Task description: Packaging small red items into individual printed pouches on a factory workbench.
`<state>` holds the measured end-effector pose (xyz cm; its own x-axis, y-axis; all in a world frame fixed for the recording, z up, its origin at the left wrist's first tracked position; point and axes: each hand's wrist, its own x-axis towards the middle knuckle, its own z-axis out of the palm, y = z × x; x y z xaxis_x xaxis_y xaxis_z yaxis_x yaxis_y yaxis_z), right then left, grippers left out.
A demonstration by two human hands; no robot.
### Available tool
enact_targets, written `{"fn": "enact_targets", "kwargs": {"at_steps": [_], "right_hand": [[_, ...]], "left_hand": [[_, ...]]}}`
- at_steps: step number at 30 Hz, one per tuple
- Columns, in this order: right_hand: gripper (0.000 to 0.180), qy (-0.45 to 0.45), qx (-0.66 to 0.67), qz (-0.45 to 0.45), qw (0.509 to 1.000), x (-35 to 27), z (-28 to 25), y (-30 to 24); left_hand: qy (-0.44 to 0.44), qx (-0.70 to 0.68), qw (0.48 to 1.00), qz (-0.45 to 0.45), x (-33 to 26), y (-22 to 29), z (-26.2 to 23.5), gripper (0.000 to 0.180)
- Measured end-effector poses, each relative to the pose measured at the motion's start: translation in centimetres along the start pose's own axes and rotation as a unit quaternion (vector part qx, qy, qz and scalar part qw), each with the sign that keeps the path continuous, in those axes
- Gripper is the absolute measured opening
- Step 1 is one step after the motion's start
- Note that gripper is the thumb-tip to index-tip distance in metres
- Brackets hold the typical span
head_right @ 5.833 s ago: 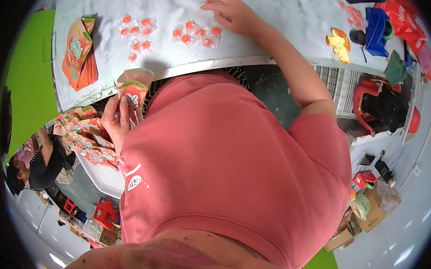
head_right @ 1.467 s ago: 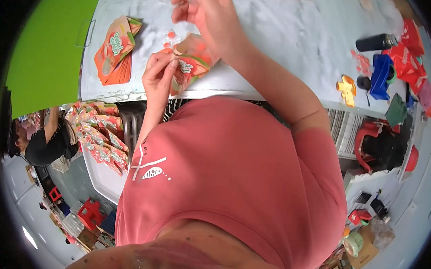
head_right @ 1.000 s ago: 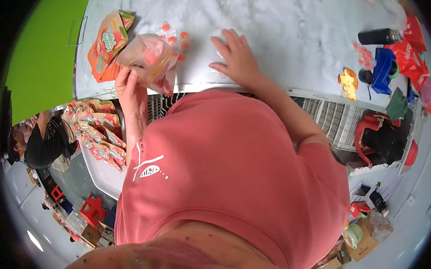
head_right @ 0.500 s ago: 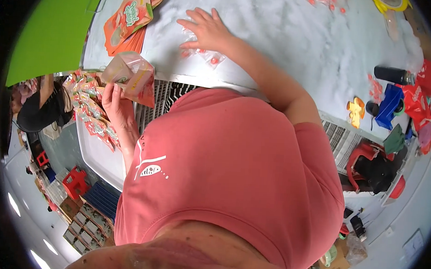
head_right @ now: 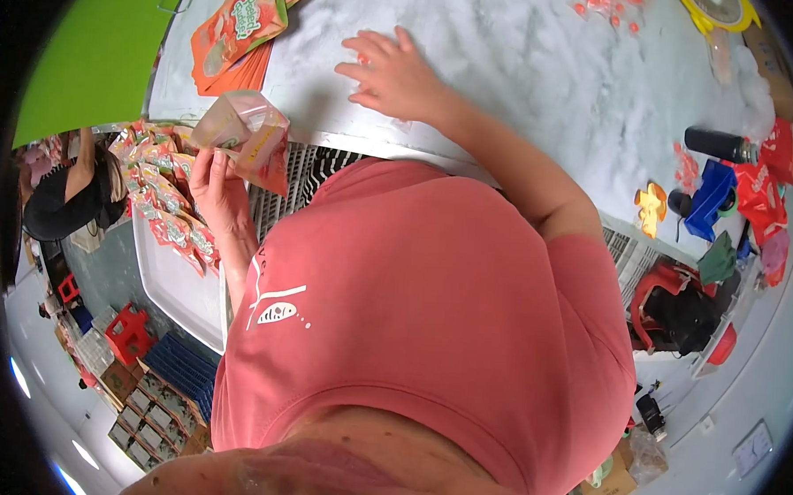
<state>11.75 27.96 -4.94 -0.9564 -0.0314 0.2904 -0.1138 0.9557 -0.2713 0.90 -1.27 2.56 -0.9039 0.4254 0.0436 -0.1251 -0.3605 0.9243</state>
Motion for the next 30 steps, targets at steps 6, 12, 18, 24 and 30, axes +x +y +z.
{"fn": "enact_targets", "kwargs": {"at_steps": [6,12,18,24,30], "right_hand": [[0.080,0.001,0.073,0.020,0.997,-1.7,-1.5,2.1],[0.084,-0.048,0.019,-0.059,0.997,-1.3,-1.2,1.4],[0.071,-0.040,0.014,-0.073,0.996,-0.8,1.3,3.1],[0.058,-0.033,0.060,-0.071,0.995,-1.7,-1.4,1.0],[0.044,0.008,0.011,-0.105,0.994,-1.9,0.1,1.7]], "left_hand": [[-0.071,-0.022,0.997,-0.002,0.0,0.2,0.7,0.021],[-0.039,0.016,0.999,0.008,-0.4,0.2,1.0,0.013],[-0.038,0.022,0.999,0.003,-0.3,0.3,1.1,0.014],[-0.024,0.027,0.999,-0.004,-0.5,0.5,0.9,0.012],[-0.014,0.037,0.999,-0.005,-0.5,0.1,1.2,0.012]]}}
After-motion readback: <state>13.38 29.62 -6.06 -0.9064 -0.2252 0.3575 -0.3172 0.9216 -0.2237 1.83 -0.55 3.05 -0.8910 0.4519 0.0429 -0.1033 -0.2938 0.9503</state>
